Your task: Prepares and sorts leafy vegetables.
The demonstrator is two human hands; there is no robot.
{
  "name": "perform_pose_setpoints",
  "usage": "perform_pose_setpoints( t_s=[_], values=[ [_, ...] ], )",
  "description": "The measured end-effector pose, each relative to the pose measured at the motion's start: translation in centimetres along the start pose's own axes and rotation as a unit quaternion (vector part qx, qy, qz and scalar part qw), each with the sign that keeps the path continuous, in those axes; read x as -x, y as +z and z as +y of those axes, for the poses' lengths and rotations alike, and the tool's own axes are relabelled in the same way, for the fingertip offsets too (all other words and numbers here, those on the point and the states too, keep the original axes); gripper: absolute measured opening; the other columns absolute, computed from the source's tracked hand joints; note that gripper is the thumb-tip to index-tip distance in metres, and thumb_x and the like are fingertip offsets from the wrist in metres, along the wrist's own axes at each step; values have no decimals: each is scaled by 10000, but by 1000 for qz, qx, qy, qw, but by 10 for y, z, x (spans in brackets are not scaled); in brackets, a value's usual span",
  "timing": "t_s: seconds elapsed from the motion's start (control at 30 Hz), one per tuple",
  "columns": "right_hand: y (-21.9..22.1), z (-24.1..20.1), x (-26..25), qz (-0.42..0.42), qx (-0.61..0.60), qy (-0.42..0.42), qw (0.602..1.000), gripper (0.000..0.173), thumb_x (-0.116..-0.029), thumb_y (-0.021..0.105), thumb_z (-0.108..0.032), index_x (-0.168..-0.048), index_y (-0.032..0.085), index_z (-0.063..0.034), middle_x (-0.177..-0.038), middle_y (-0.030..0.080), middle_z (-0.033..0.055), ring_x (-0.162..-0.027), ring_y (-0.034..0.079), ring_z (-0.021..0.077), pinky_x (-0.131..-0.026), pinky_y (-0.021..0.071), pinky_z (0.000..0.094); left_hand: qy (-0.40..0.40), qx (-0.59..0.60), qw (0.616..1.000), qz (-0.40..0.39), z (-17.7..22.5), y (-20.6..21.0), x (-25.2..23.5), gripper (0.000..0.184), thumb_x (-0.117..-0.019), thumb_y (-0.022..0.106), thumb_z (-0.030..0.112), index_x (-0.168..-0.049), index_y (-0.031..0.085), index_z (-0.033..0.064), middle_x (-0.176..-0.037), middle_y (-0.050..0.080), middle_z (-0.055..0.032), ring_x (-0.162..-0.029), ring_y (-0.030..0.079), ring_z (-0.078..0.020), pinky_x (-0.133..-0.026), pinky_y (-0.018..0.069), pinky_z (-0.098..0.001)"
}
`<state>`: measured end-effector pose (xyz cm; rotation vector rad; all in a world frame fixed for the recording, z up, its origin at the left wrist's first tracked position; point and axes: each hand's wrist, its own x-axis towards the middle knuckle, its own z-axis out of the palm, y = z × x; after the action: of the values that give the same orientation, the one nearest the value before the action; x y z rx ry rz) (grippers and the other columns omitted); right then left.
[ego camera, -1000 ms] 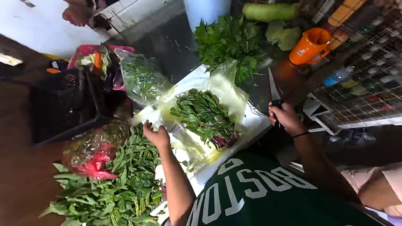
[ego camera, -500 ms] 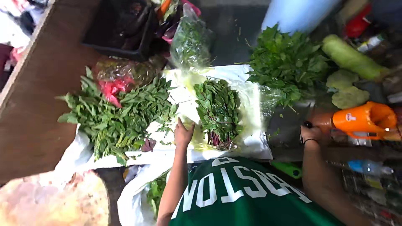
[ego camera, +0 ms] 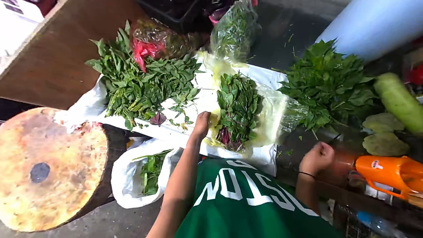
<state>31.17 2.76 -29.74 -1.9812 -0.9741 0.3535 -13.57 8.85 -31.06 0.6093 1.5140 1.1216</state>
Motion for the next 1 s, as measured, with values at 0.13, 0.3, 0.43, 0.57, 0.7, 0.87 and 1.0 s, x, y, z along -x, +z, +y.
perform_pose_setpoints(
  t_s=[0.13, 0.3, 0.43, 0.57, 0.7, 0.87, 1.0],
  values=[
    [71, -126, 65, -296, -140, -40, 944, 498, -991, 647, -236, -1383, 530, 49, -1347, 595, 230, -1206, 625, 292, -1009, 554, 443, 6, 107, 994, 8, 12, 10, 15, 310, -1076, 361, 297, -1081, 577, 75, -890, 656, -60, -792, 659, -188, -712, 581, -420],
    [130, -153, 99, -371, -34, -16, 928, 1136, -757, 817, -636, -1615, 287, -113, -1564, 420, 230, -1411, 453, 398, -1125, 414, 623, 34, 121, 991, -50, 54, 14, 45, 351, -1096, 334, 347, -1061, 595, 114, -864, 695, -51, -754, 685, -181, -673, 592, -386],
    [130, -144, 106, -352, -80, 58, 931, 1337, -642, 911, -600, -1646, 149, -154, -1529, 460, 222, -1347, 524, 369, -1072, 482, 587, 64, 151, 979, -125, 81, 21, 54, 357, -1098, 332, 313, -1053, 613, 97, -923, 720, -93, -833, 712, -225, -737, 610, -433],
    [136, -126, 111, -373, -237, 188, 877, 1326, -707, 923, -461, -1665, 38, -220, -1672, 254, 148, -1485, 368, 304, -1143, 431, 553, 63, 148, 964, -211, 99, 32, 75, 349, -1083, 342, 312, -1029, 612, 97, -984, 725, -109, -923, 712, -242, -816, 598, -458],
    [151, -104, 122, -329, -309, 296, 842, 958, -808, 868, -408, -1576, 334, -205, -1455, 564, 118, -1274, 598, 261, -989, 565, 511, 33, 153, 956, -247, 103, 30, 99, 337, -1072, 364, 312, -1023, 607, 83, -1014, 720, -140, -941, 708, -261, -818, 594, -456],
    [148, -106, 124, -323, -352, 302, 825, 758, -881, 775, -337, -1517, 421, -125, -1379, 609, 116, -1226, 614, 209, -997, 557, 442, 89, 162, 956, -229, 102, -1, 105, 298, -1067, 406, 314, -988, 632, 136, -886, 681, -57, -824, 684, -181, -775, 597, -410],
    [144, -124, 123, -306, -415, 335, 788, 674, -914, 738, -302, -1507, 434, -198, -1349, 624, 113, -1189, 636, 251, -952, 571, 508, 137, -17, 989, -58, 58, -54, 69, 242, -1093, 457, 294, -973, 572, 118, -701, 547, 3, -568, 539, -108, -529, 507, -300]
  ],
)
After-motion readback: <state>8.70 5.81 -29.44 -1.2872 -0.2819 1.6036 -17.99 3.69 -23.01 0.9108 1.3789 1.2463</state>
